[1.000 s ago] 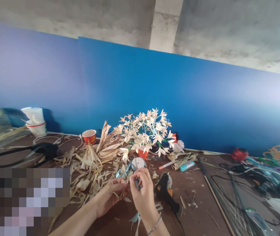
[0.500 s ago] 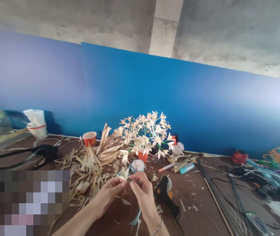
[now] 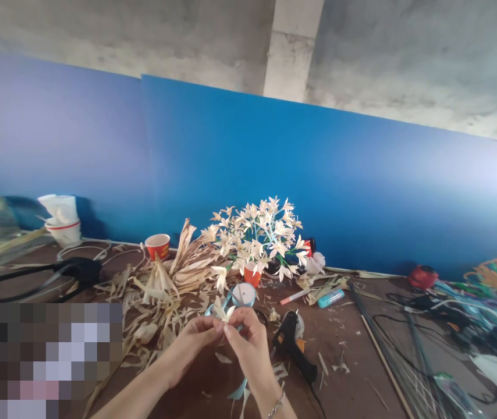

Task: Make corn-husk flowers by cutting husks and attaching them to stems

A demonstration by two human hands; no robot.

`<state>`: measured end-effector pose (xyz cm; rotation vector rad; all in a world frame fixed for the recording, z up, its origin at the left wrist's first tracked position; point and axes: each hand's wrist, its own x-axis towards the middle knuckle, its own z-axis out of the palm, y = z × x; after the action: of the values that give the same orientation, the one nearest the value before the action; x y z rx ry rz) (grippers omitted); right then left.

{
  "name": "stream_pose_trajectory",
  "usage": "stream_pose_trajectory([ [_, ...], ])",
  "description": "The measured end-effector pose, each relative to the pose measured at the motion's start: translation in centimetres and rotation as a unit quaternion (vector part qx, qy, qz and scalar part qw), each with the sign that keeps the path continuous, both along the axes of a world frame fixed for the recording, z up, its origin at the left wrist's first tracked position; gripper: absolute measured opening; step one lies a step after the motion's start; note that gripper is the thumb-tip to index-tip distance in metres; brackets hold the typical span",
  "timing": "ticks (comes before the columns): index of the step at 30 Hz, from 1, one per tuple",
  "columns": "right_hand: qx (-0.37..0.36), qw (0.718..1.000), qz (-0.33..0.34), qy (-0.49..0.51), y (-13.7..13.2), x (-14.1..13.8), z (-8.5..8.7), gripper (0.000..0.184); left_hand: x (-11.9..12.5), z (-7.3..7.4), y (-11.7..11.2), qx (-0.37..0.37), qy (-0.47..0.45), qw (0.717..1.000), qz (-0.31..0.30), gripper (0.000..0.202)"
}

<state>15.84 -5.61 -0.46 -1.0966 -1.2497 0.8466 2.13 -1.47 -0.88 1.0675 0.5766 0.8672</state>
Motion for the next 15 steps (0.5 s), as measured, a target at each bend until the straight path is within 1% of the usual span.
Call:
stream_pose_trajectory([
  [2, 0.017, 1.0, -0.017, -0.011, 0.14, 0.12, -0.04, 0.011, -0.15, 0.44, -0.05, 0.025, 0.025, 0.999, 0.012, 0.02],
  [3, 0.026, 0.999, -0.026, -0.017, 0.22, 0.19, -0.08, 0.011, -0.19, 0.61, -0.07, 0.052, 0.044, 0.997, 0.026, 0.02],
  [5, 0.035, 0.999, -0.034, -0.024, 0.34, 0.3, -0.18, 0.011, -0.2, 0.75, -0.1, 0.141, 0.091, 0.983, 0.075, 0.017],
  [7, 0.036, 0.998, -0.033, -0.026, 0.39, 0.31, -0.29, 0.01, -0.08, 0.64, -0.16, 0.245, 0.138, 0.951, 0.129, 0.012],
  [9, 0.039, 0.998, -0.029, -0.027, 0.4, 0.23, -0.4, 0.009, 0.1, 0.43, -0.29, 0.317, 0.176, 0.917, 0.166, 0.006],
  [11, 0.044, 0.998, -0.026, -0.03, 0.37, 0.09, -0.5, 0.009, 0.25, 0.33, -0.49, 0.357, 0.209, 0.892, 0.182, 0.003],
  [15, 0.055, 0.998, -0.021, -0.034, 0.29, -0.18, -0.53, 0.01, 0.21, 0.47, -0.81, 0.402, 0.256, 0.853, 0.213, 0.009],
])
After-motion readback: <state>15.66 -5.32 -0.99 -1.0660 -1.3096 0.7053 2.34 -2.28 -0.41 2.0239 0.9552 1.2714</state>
